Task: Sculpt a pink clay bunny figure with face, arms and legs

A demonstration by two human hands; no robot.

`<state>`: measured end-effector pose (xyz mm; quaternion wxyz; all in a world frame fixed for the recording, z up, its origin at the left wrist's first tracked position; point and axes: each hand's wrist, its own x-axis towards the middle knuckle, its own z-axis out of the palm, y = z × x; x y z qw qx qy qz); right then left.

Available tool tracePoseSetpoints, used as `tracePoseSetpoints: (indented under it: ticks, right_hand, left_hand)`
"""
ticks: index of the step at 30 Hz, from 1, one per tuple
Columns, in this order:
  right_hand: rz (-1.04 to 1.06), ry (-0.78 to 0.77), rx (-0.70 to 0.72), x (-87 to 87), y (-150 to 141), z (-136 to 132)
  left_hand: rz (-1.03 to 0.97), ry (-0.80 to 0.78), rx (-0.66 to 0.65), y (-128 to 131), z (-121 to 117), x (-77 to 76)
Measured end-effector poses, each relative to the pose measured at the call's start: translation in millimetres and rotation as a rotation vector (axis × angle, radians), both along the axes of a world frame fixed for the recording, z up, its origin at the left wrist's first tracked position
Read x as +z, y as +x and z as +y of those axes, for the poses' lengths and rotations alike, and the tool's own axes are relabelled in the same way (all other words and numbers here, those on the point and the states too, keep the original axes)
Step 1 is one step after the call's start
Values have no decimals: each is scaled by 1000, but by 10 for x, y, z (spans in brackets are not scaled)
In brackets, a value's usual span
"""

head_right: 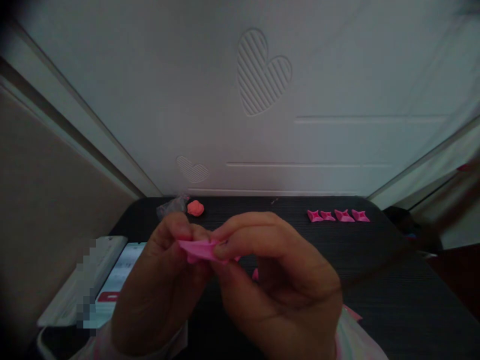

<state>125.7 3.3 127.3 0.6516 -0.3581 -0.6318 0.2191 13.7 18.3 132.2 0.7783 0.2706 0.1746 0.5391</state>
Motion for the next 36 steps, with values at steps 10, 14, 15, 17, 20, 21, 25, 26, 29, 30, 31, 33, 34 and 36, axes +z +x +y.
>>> tracePoseSetpoints:
  ticks: [10,14,15,17,20,21,25,26,29,30,31,33,34,36]
  right_hand:
    - [52,-32,53,8,-18,-22]
    - [-78,-9,-16,43,11,-26]
    - [-114,0,-6,58,22,-21]
    - [-175,13,20,80,45,-2]
    - [-212,-13,11,89,77,45]
    - [-217,-27,9,91,87,62]
    - [-287,-58,12,119,119,104]
    - [-303,-69,3,129,124,105]
    - [-290,-136,-1,145,122,86]
    - [-251,-165,17,143,116,78]
    - [-194,-197,44,137,108,72]
    - [-44,-281,127,118,92,64]
    - [36,-326,183,107,86,63]
    - [184,-400,291,87,75,65]
  left_hand:
    - [-3,83,-72,-2,-38,-40]
    - [173,116,76,-30,-9,-58]
    - [228,137,116,-36,-7,-63]
    - [327,206,186,-47,-14,-70]
    - [508,355,299,-62,-51,-63]
    - [588,406,334,-71,-65,-53]
    - [887,670,423,-133,-75,2]
    - [933,764,442,-150,-64,12]
    - [963,1004,518,-177,-28,8]
    - [938,1039,538,-174,-24,-5]
    - [903,1041,546,-166,-25,-21]
    - [825,936,520,-138,-40,-57]
    - [771,838,492,-121,-50,-74]
    - [616,583,399,-84,-60,-94]
